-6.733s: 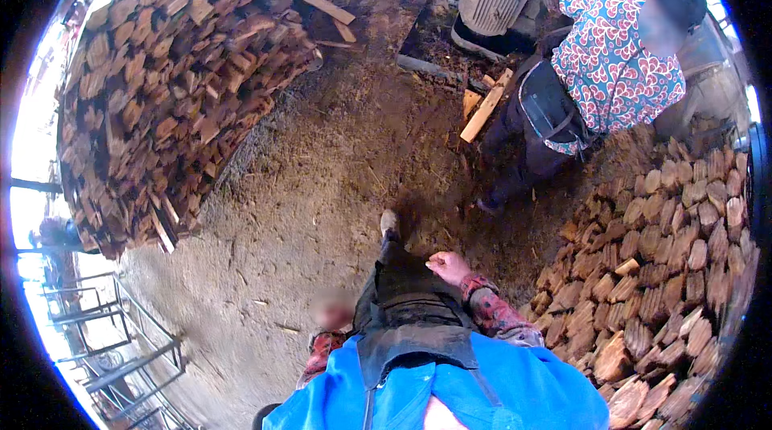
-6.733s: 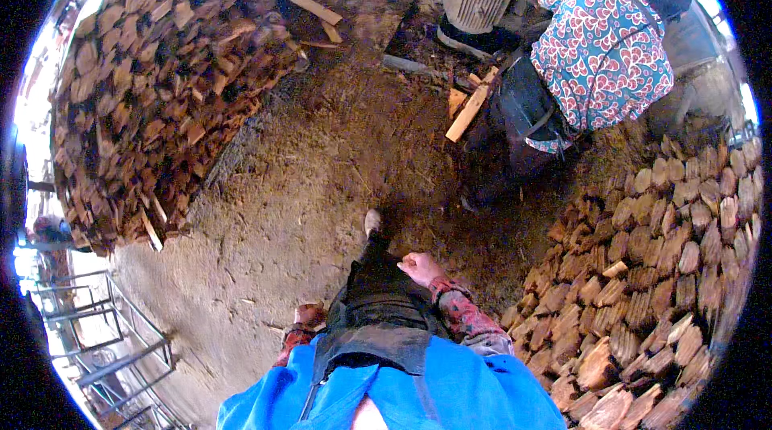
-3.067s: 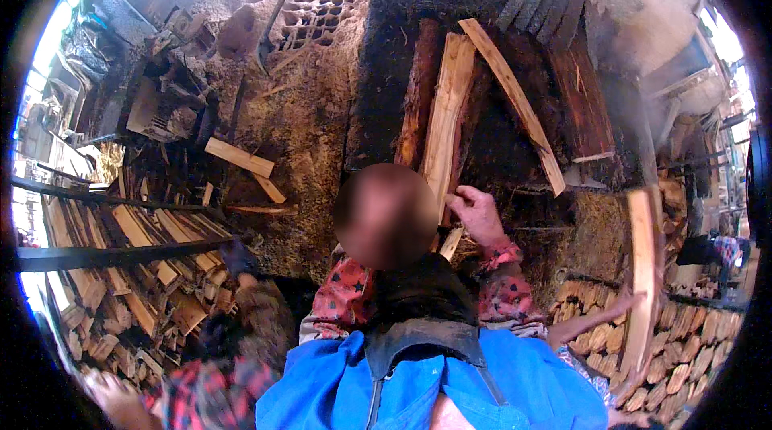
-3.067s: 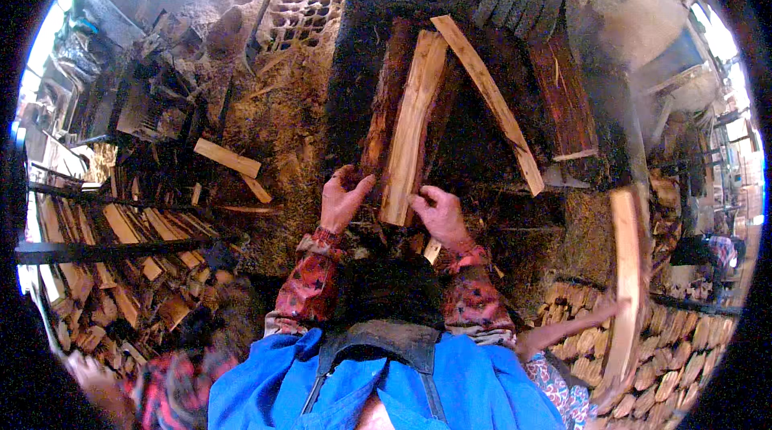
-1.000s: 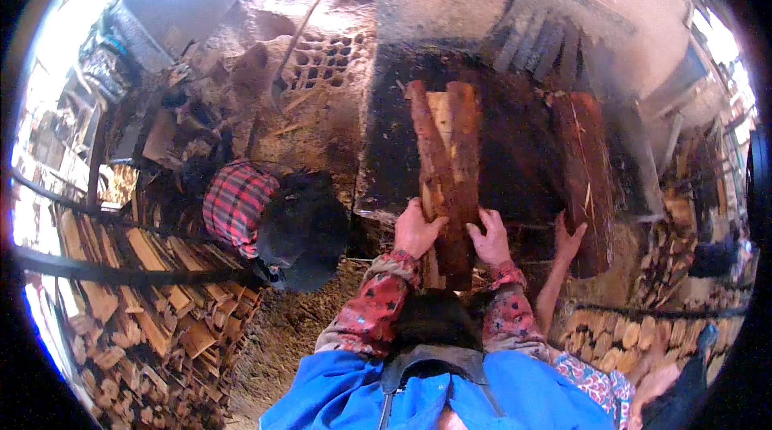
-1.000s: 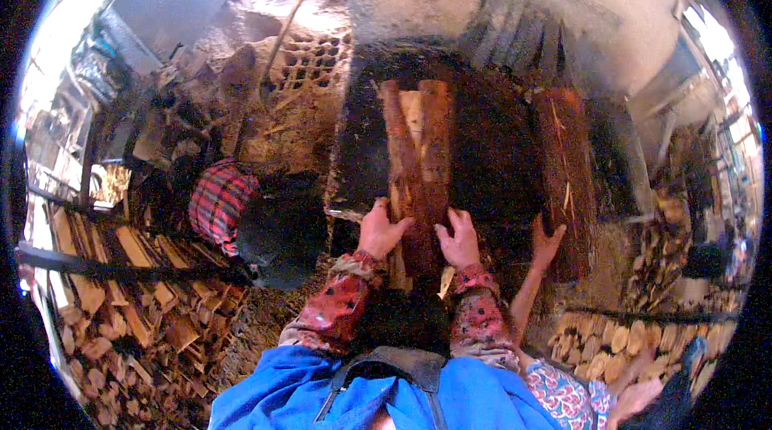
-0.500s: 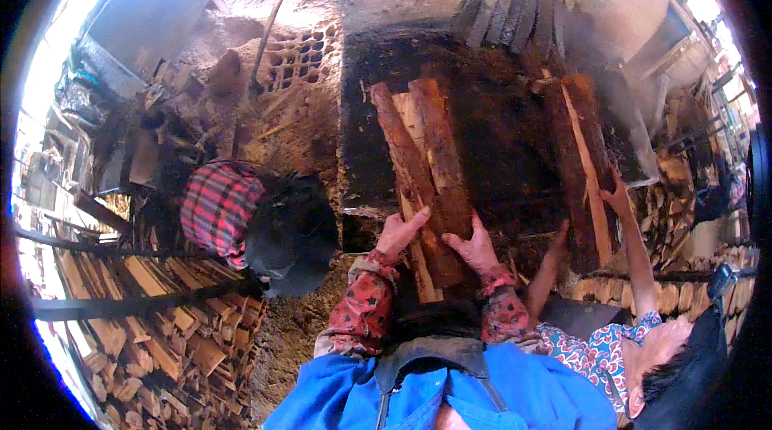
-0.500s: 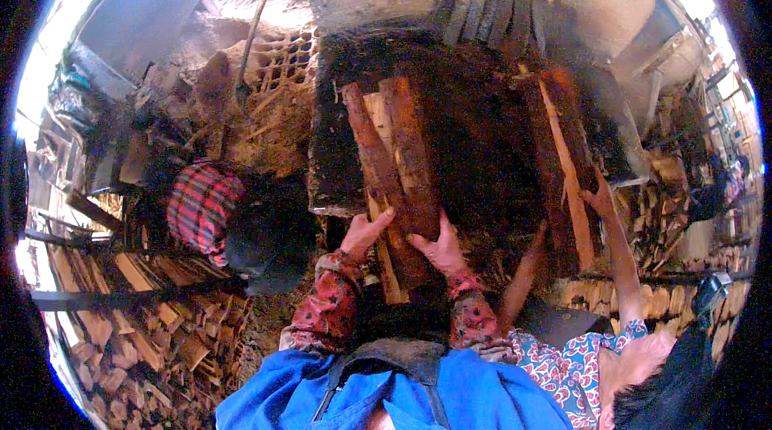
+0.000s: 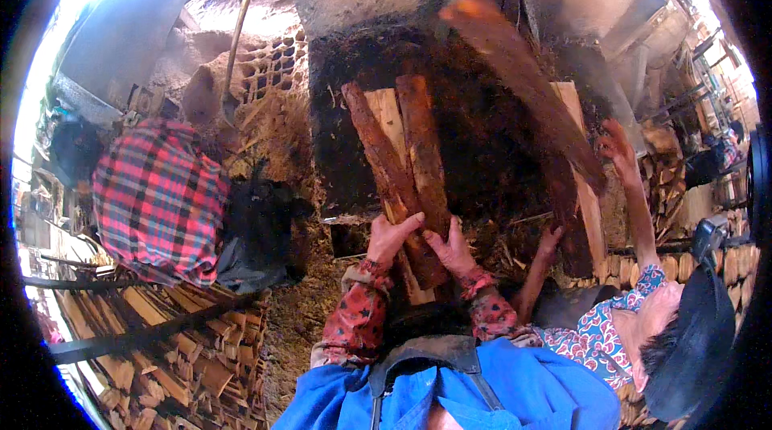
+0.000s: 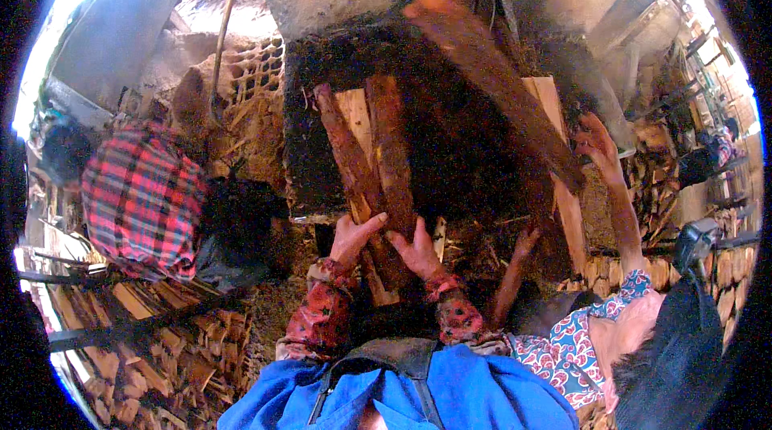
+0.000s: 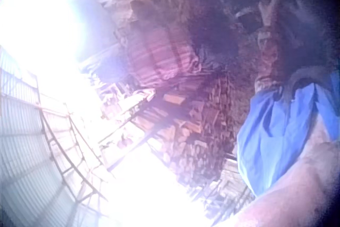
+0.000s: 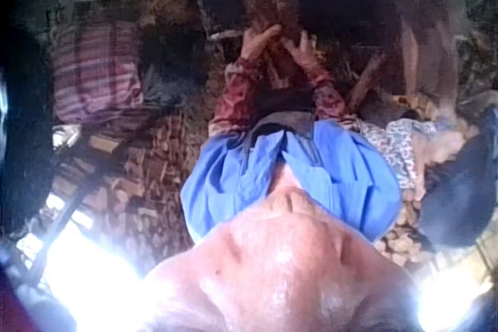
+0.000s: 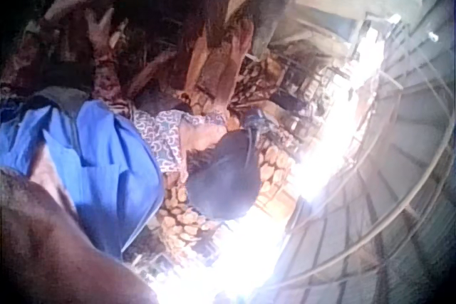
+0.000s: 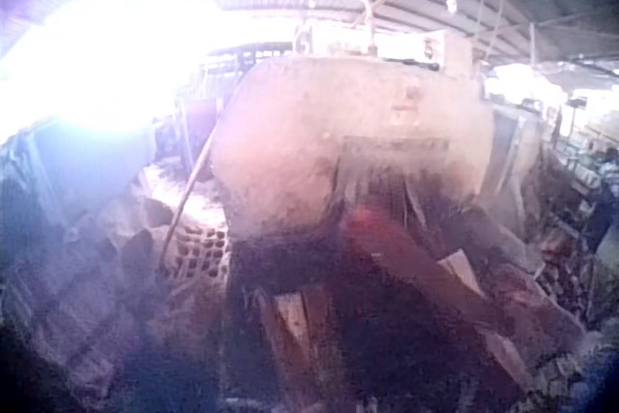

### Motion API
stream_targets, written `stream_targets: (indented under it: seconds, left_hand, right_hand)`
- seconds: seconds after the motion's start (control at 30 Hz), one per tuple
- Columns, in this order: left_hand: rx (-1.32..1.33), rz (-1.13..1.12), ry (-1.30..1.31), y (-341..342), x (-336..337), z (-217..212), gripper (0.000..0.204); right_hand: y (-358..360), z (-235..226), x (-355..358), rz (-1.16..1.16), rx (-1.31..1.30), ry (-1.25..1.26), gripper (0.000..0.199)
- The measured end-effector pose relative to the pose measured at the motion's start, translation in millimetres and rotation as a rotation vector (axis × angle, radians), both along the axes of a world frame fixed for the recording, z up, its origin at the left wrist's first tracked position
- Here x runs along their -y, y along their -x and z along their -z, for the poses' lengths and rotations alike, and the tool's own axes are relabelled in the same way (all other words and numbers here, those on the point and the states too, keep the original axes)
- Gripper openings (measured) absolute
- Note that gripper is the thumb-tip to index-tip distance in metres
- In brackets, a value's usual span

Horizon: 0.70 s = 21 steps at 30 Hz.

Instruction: The person picks up split logs from a pile near a wood processing machine and carries them to a metal cart. They stack the logs onto the cart and then push the cart to a new location within the workshop. The person repeats this process, gathering more wood and loading it onto the cart.

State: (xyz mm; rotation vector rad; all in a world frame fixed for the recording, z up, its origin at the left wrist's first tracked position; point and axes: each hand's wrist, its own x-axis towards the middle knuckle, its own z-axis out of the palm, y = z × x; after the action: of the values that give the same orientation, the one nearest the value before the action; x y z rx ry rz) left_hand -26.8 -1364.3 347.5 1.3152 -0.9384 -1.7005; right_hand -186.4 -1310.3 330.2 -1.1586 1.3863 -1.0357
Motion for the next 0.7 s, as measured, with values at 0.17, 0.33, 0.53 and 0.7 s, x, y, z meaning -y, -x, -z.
stream_targets:
  seconds: [0.17,0.33,0.53,0.7]
  left_hand:
    - [-0.007,-0.009,-0.034,0,-4,-13,0.032]
    - [-0.038,0.011,0.02,-9,3,-12,0.033]
    - [-0.046,0.082,0.025,-14,6,14,0.038]
    - [0.019,0.158,0.059,-15,13,32,0.036]
  right_hand:
    - [-1,-7,-4,-0.039,0.066,-0.034,0.059]
    - [4,-1,3,-0.124,-0.121,-0.064,0.057]
    - [13,11,12,-0.171,-0.148,-0.103,0.052]
    - [17,63,14,-0.188,-0.128,-0.02,0.053]
